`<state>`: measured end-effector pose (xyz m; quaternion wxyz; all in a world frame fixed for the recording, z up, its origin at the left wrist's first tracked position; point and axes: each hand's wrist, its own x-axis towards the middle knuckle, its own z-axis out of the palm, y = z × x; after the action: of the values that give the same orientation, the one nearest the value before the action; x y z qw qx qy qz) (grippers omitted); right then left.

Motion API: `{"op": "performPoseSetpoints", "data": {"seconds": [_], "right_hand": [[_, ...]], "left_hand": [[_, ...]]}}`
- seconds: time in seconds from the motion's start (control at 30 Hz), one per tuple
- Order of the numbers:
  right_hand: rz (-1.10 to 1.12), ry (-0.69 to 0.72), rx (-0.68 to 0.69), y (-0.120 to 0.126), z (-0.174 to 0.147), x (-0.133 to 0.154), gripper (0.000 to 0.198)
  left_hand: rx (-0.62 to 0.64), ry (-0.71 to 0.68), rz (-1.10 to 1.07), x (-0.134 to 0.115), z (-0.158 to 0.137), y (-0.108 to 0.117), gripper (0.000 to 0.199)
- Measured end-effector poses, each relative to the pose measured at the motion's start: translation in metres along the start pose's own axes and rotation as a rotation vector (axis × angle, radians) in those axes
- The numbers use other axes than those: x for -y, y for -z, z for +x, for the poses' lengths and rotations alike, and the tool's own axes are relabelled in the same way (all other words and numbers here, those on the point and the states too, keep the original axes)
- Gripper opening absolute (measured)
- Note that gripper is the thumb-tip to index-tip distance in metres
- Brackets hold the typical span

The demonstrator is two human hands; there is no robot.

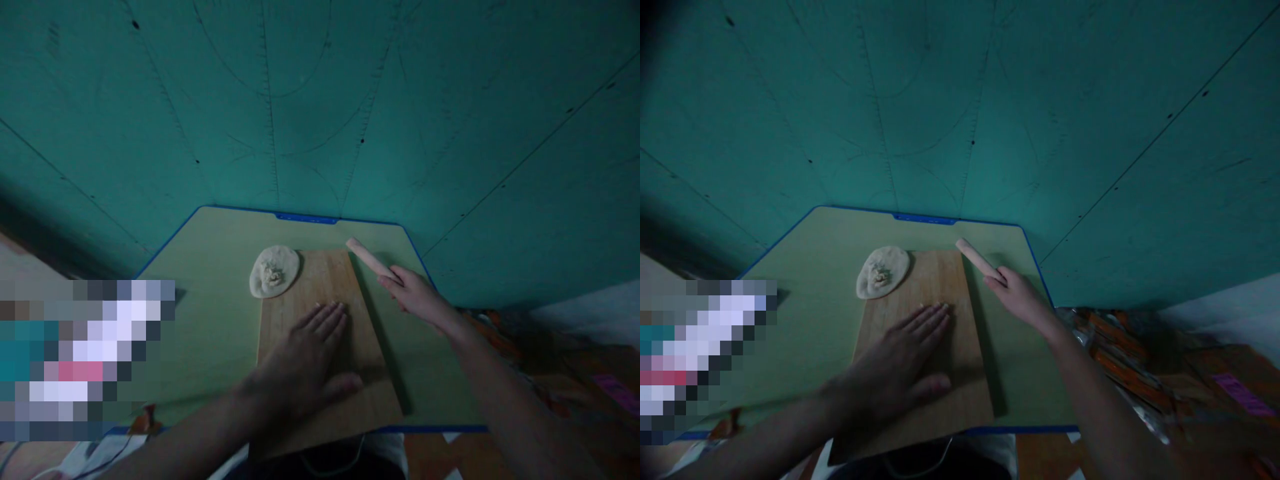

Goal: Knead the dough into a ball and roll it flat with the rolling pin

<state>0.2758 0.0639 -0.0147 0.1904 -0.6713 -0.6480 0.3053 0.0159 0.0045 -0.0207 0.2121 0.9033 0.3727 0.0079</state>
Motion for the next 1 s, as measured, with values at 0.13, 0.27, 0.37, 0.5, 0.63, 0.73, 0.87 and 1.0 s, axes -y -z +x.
{"op": "performPoseSetpoints", "data": {"seconds": [0.13, 0.27, 0.37, 0.5, 0.63, 0.73, 0.87, 1.0], "right_hand": [[0.018, -0.015, 0.005, -0.002, 0.001, -0.003, 0.030], [0.007, -0.020, 0.003, -0.003, 0.003, -0.007, 0.028], [-0.070, -0.003, -0.023, -0.002, 0.004, -0.010, 0.025], [-0.269, 0.051, -0.089, -0.001, 0.004, -0.014, 0.018], [-0.443, 0.102, -0.110, -0.002, 0.003, -0.012, 0.016], [-0.546, 0.106, -0.135, -0.003, 0.002, -0.009, 0.017], [-0.609, 0.119, -0.156, -0.005, 0.002, -0.013, 0.021], [-0.544, 0.202, -0.305, -0.005, -0.001, -0.014, 0.031]], "left_hand": [[0.040, 0.040, -0.014, -0.006, 0.000, 0.006, 0.092], [0.069, -0.023, -0.028, -0.015, -0.004, 0.005, 0.086], [0.024, -0.021, -0.023, -0.007, -0.011, 0.006, 0.081], [-0.297, 0.103, 0.015, 0.039, -0.016, 0.020, 0.069], [-0.462, 0.321, -0.022, 0.093, -0.002, 0.042, 0.068], [-0.422, 0.477, -0.083, 0.117, 0.017, 0.049, 0.067], [-0.398, 0.603, -0.148, 0.129, 0.035, 0.053, 0.060], [-0.415, 0.673, -0.190, 0.135, 0.032, 0.061, 0.048]]}}
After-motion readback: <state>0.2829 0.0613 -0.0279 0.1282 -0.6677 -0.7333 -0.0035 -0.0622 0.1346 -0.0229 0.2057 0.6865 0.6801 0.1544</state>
